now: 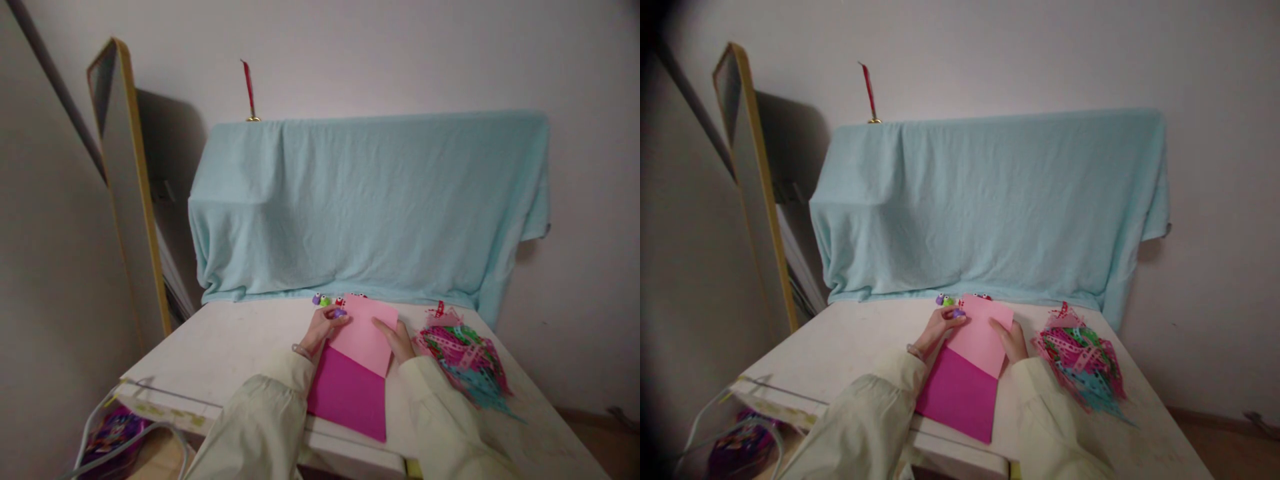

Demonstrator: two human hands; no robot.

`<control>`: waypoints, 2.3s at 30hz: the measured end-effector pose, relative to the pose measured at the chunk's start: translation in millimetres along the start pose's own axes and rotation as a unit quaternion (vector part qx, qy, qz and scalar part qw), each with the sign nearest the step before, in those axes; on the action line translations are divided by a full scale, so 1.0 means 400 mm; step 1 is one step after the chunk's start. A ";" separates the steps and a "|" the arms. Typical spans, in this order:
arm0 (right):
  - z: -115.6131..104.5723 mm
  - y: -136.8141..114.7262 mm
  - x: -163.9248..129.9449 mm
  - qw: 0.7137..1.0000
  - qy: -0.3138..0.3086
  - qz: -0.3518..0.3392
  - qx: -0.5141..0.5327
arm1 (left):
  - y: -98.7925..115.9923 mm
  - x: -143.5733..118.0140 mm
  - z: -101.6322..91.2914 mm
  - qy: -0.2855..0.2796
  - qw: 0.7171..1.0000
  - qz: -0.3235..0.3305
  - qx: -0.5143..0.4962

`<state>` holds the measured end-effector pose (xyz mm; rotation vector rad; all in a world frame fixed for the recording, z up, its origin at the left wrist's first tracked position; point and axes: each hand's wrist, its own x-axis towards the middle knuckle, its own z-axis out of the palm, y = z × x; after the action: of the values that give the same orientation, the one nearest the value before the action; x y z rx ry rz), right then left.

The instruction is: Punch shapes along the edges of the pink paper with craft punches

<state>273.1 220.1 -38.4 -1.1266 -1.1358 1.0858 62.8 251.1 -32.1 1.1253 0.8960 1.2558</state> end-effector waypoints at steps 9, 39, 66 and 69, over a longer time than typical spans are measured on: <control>0.007 0.002 -0.001 0.997 -0.081 0.017 0.011 | -0.011 0.022 -0.017 0.035 0.999 -0.008 -0.032; -0.015 0.036 0.025 0.997 0.001 -0.049 -0.058 | -0.003 0.003 -0.010 -0.057 0.998 0.004 -0.006; -0.004 0.009 0.011 0.999 0.014 -0.021 -0.027 | 0.020 -0.013 -0.002 -0.060 0.998 0.030 0.007; -0.006 0.009 0.011 0.999 0.014 -0.025 -0.032 | 0.022 -0.015 -0.002 -0.062 0.998 0.024 0.006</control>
<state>275.9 224.8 -41.7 -1.1529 -1.1771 0.9975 59.1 245.0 -24.1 1.2263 0.7887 1.2081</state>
